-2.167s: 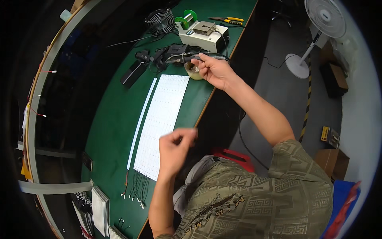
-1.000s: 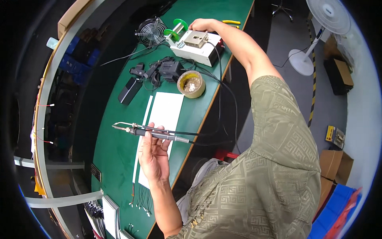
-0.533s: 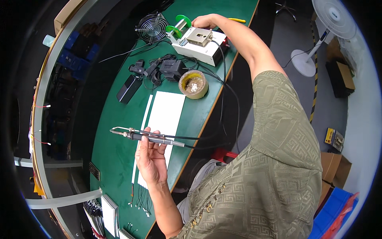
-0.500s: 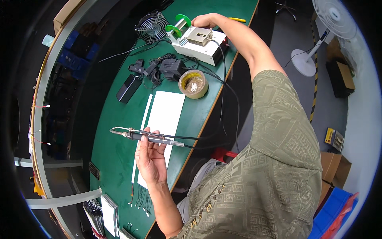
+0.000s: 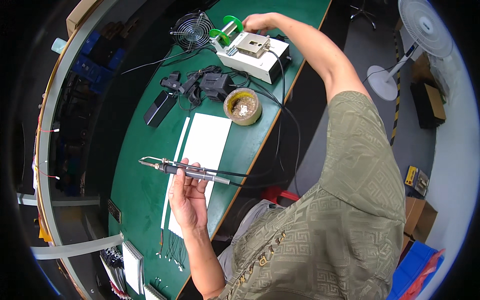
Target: The person solders wires onto an LED strip using a soldering iron and solder wire.
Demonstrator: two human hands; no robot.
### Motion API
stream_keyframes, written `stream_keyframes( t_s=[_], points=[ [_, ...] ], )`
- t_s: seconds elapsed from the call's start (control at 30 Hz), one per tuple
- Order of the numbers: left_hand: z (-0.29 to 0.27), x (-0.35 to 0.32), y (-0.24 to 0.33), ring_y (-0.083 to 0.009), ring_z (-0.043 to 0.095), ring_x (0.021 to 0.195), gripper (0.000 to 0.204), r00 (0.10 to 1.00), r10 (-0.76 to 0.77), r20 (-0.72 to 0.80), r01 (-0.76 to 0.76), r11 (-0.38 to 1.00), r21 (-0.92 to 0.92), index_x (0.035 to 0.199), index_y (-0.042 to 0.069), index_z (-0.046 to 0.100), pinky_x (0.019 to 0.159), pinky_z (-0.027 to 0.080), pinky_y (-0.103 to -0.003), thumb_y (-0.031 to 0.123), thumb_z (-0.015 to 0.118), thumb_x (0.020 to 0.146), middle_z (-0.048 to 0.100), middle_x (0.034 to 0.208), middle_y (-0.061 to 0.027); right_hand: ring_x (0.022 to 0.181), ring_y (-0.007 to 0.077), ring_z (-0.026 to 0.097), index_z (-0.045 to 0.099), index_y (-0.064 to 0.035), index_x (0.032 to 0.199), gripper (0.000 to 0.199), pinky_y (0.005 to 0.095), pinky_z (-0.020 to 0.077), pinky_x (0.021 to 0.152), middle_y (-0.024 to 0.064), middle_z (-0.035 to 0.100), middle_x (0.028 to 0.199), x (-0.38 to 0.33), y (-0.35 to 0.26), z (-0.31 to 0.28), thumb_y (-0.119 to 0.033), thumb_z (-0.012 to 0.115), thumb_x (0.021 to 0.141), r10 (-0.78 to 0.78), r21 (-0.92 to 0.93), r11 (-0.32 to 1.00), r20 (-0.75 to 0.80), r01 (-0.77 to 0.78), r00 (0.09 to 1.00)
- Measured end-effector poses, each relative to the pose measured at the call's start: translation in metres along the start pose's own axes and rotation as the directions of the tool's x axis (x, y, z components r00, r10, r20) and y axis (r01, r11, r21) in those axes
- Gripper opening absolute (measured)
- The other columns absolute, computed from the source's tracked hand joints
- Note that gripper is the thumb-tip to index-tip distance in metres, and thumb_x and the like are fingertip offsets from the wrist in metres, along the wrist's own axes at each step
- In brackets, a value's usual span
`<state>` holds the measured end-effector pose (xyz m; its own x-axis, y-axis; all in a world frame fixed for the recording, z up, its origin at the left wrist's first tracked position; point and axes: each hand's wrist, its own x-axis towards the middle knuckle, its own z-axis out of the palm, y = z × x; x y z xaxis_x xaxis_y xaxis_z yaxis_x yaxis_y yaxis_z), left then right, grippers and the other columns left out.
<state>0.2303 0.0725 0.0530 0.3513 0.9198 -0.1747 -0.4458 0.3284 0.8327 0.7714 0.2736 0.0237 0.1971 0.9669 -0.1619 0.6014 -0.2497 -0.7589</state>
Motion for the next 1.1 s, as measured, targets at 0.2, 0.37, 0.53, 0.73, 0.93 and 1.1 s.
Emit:
stream_keyframes(
  t_s=[0.2, 0.37, 0.53, 0.73, 0.93, 1.1],
  points=[
    [0.014, 0.007, 0.006, -0.0207, 0.074, 0.100, 0.033, 1.000, -0.004, -0.004, 0.004, 0.999, 0.047, 0.133, -0.005, 0.063, 0.091, 0.063, -0.035, 0.017, 0.063, 0.108, 0.074, 0.112, -0.0186, 0.087, 0.0156, 0.071, 0.066, -0.0013, 0.130, 0.032, 0.0253, 0.0552, 0.071, 0.0125, 0.077, 0.108, -0.095, -0.067, -0.012, -0.012, 0.059, 0.101, -0.268, 0.121, 0.918, -0.513, 0.377, 0.816],
    [0.049, 0.032, -0.011, -0.0161, 0.070, 0.097, 0.023, 0.999, -0.036, 0.033, 0.036, 0.999, -0.014, 0.119, -0.001, 0.070, 0.093, 0.060, -0.036, 0.018, 0.069, 0.106, 0.073, 0.110, -0.0115, 0.088, 0.0164, 0.070, 0.069, -0.0047, 0.129, 0.038, 0.0289, 0.0562, 0.075, 0.0101, 0.073, 0.118, -0.284, -0.119, 0.099, 0.000, 0.061, 0.092, -0.505, -0.024, 0.858, -0.221, 0.513, 0.834],
    [0.083, 0.036, -0.037, -0.0138, 0.070, 0.093, 0.025, 0.990, -0.084, 0.112, 0.082, 0.996, 0.026, 0.118, -0.002, 0.072, 0.088, 0.059, -0.030, 0.020, 0.071, 0.105, 0.073, 0.100, -0.0080, 0.082, 0.0186, 0.067, 0.059, -0.0050, 0.148, 0.062, 0.0272, 0.0548, 0.067, 0.0117, 0.067, 0.111, -0.352, -0.136, 0.199, 0.008, 0.069, 0.088, -0.454, -0.062, 0.887, -0.294, 0.457, 0.841],
    [0.086, 0.032, -0.050, -0.0115, 0.066, 0.088, 0.020, 0.970, -0.051, 0.236, -0.014, 0.964, 0.264, 0.112, -0.003, 0.076, 0.085, 0.058, -0.029, 0.015, 0.071, 0.104, 0.074, 0.096, -0.0073, 0.072, 0.0176, 0.057, 0.062, -0.0015, 0.144, 0.059, 0.0272, 0.0483, 0.063, 0.0106, 0.063, 0.103, -0.353, -0.120, 0.223, 0.015, 0.065, 0.088, -0.522, -0.315, 0.853, -0.562, 0.417, 0.642],
    [0.048, 0.117, -0.026, -0.0337, 0.062, 0.123, 0.048, 0.612, 0.418, 0.672, -0.753, 0.046, 0.656, 0.134, -0.003, 0.066, 0.106, 0.051, -0.039, 0.002, 0.071, 0.087, 0.068, 0.134, -0.0166, 0.066, 0.0169, 0.047, 0.064, 0.0000, 0.142, 0.055, 0.0301, 0.0429, 0.059, 0.0095, 0.059, 0.099, -0.357, -0.096, 0.235, 0.017, 0.062, 0.089, -0.466, -0.345, 0.883, -0.719, 0.318, 0.515],
    [0.054, 0.220, -0.023, -0.0360, 0.055, 0.129, 0.057, 0.419, 0.230, 0.878, -0.844, -0.257, 0.470, 0.143, 0.002, 0.058, 0.112, 0.048, -0.044, 0.005, 0.071, 0.088, 0.058, 0.147, -0.0135, 0.064, 0.0170, 0.046, 0.064, -0.0016, 0.143, 0.056, 0.0317, 0.0427, 0.057, 0.0081, 0.056, 0.097, -0.364, -0.093, 0.229, 0.016, 0.063, 0.090, -0.473, -0.380, 0.881, -0.731, 0.282, 0.493]
  ],
)
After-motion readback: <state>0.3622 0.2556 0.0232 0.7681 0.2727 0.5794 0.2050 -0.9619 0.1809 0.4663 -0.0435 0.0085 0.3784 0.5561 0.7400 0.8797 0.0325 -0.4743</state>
